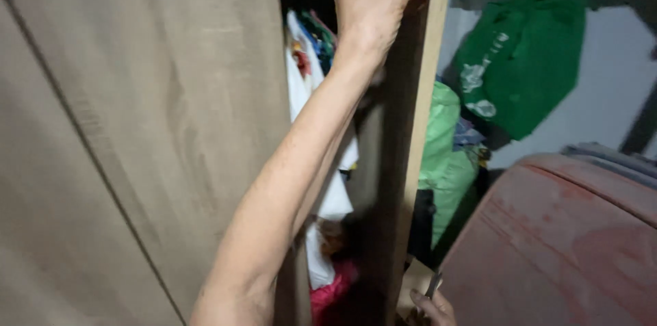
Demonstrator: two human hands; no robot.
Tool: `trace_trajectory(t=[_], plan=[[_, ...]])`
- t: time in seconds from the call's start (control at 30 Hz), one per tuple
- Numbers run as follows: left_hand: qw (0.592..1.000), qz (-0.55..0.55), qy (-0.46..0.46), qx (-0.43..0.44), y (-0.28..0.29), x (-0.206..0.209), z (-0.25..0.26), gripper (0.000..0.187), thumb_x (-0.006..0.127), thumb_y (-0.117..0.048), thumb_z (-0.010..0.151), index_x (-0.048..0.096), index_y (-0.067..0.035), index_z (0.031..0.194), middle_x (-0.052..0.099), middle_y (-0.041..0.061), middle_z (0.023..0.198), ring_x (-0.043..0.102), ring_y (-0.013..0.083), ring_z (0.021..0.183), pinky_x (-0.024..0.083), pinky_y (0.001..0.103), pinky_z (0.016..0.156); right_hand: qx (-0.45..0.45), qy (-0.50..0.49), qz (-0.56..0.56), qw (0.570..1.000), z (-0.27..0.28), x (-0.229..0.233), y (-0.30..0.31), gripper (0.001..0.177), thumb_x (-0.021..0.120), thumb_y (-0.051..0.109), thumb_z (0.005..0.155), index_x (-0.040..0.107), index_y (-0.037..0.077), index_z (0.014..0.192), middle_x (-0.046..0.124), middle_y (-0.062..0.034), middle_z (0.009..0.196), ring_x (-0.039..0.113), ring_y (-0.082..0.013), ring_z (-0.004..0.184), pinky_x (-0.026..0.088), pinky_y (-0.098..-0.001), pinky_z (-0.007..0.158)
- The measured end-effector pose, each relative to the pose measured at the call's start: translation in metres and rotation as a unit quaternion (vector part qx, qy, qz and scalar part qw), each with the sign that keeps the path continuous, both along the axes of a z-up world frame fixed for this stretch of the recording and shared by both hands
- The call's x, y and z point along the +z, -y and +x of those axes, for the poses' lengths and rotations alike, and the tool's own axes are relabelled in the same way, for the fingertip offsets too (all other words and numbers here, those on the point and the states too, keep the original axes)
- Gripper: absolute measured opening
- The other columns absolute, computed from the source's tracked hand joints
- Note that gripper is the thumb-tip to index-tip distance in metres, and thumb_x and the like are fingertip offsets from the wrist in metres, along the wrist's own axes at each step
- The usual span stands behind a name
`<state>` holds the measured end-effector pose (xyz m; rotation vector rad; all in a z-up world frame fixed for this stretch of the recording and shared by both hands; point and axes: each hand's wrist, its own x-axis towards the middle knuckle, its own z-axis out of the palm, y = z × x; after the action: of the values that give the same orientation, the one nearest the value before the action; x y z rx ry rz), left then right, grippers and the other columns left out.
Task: Repairing a cabinet door by cutting and applying a paper shim to the edge.
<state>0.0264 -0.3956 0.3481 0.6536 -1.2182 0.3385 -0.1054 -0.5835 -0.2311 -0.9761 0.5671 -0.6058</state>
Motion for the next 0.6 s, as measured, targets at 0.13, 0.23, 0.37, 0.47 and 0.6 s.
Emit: trace_trajectory(t=[0.13, 0.23, 0.37, 0.47, 0.6], plan=[[0.981, -0.082, 0.073, 0.161, 0.025, 0.011, -0.020, 0.030, 0.088, -0.027, 0.079, 0.078, -0.003, 0.095, 0.081, 0.002, 0.083, 0.076, 0.0078, 0.074, 0.061, 0.027, 0.070, -0.037, -0.048, -0.280, 0.958, -0.021, -0.056, 0.051, 0.034, 0.072, 0.022, 0.095, 0.071, -0.007, 0.111, 0.068, -0.0160, 0.083, 0.068, -0.0251, 0.085, 0.050, -0.0336, 0.089], [0.980, -0.062, 0.064, 0.178, 0.047, 0.026, -0.025, 0.035, 0.089, -0.031, 0.074, 0.072, -0.002, 0.080, 0.077, 0.007, 0.068, 0.072, 0.0123, 0.063, 0.060, 0.032, 0.060, -0.033, -0.039, -0.039, 0.998, -0.062, -0.016, 0.013, 0.031, 0.071, 0.017, 0.093, 0.067, -0.004, 0.115, 0.056, -0.0133, 0.079, 0.057, -0.0305, 0.075, 0.048, -0.0448, 0.073], [0.937, -0.107, 0.123, 0.310, 0.032, 0.019, -0.026, 0.037, 0.089, -0.034, 0.072, 0.072, -0.002, 0.079, 0.069, 0.013, 0.064, 0.067, 0.0167, 0.056, 0.055, 0.036, 0.056, 0.003, -0.052, -0.079, 0.996, -0.054, -0.058, 0.054, 0.036, 0.060, 0.019, 0.088, 0.068, -0.003, 0.115, 0.072, -0.0115, 0.084, 0.066, -0.0253, 0.083, 0.049, -0.0378, 0.077], [0.945, -0.097, 0.132, 0.284, 0.032, 0.024, -0.057, 0.036, 0.088, -0.033, 0.074, 0.072, -0.002, 0.080, 0.069, 0.012, 0.065, 0.067, 0.0162, 0.057, 0.055, 0.036, 0.057, 0.004, -0.077, -0.142, 0.987, -0.043, -0.030, 0.079, 0.040, 0.063, 0.020, 0.087, 0.065, -0.003, 0.119, 0.068, -0.0114, 0.080, 0.063, -0.0231, 0.076, 0.048, -0.0364, 0.070], [0.954, -0.082, 0.142, 0.252, 0.021, 0.022, -0.065, 0.035, 0.087, -0.033, 0.076, 0.071, -0.002, 0.081, 0.069, 0.011, 0.067, 0.067, 0.0156, 0.059, 0.054, 0.035, 0.059, -0.037, -0.054, -0.030, 0.997, -0.047, -0.004, 0.043, 0.038, 0.072, 0.021, 0.085, 0.058, -0.003, 0.112, 0.050, -0.0084, 0.068, 0.048, -0.0216, 0.055, 0.035, -0.0370, 0.047]])
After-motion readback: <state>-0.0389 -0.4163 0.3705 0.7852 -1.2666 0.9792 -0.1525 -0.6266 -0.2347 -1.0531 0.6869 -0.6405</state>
